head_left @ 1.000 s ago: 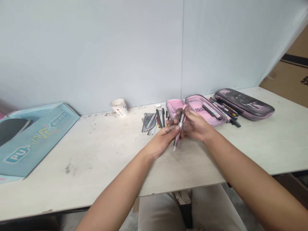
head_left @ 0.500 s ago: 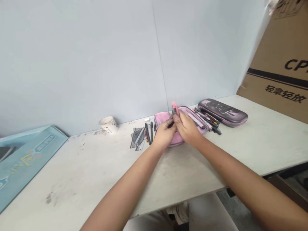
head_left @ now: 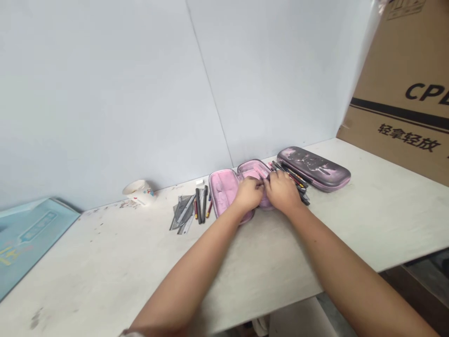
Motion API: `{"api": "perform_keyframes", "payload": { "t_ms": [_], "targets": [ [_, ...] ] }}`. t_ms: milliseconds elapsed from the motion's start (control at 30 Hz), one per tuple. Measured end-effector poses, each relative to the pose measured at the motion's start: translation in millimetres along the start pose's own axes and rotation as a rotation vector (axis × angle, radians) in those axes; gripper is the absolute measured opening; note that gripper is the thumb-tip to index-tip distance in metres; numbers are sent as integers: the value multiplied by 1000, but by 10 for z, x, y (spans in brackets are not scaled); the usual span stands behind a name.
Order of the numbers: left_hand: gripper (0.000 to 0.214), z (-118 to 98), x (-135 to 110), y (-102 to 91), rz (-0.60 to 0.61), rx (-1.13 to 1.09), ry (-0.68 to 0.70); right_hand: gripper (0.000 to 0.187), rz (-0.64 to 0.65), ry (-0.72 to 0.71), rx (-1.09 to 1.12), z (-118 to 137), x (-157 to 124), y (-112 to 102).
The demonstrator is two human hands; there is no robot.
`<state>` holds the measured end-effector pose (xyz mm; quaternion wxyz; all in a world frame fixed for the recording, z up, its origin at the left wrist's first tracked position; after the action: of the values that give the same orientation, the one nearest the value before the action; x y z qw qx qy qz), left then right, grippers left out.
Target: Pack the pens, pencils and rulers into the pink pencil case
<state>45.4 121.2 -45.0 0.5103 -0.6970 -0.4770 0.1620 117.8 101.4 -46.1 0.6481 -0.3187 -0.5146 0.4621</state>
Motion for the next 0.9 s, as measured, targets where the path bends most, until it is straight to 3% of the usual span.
{"api": "perform_keyframes", "payload": {
  "t_ms": [133,300,400,567,667,767,900],
  "targets": [
    [28,118,-336,-398,-87,23,-3,34,-1,-2,-12,-9,-46,15],
    [29,765,-1044,-935,-165,216,-166,35,-89,-48,-8,21,-147,-30],
    [31,1051,-1396,-1110,-199,326,-224,32,-160,-159,42,310,-202,-115],
    [36,1018,-1492,-977,-172,366,-102,31,-56,-390,62,1277,-195,-36],
    [36,999,-1452,-786,-87,348,-51,33,16,-452,-89,1743,-119,124],
    [36,1063,-1474,-709,-45,321,-59,36,105,-473,-267,1952,-13,348],
    [37,1146,-1544,-768,-85,306,-90,38,213,-509,-394,2049,82,627]
  ]
}}
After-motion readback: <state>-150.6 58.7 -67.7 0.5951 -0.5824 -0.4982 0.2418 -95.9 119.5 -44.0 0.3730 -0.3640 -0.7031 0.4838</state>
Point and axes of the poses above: each hand's wrist, its own x-axis towards the middle knuckle, its own y-axis out of the palm, z = x × y, the point moved 10 cm from there along x, towards the middle knuckle, and after that the axes turned 1 degree about z, right-handed, at the moved point
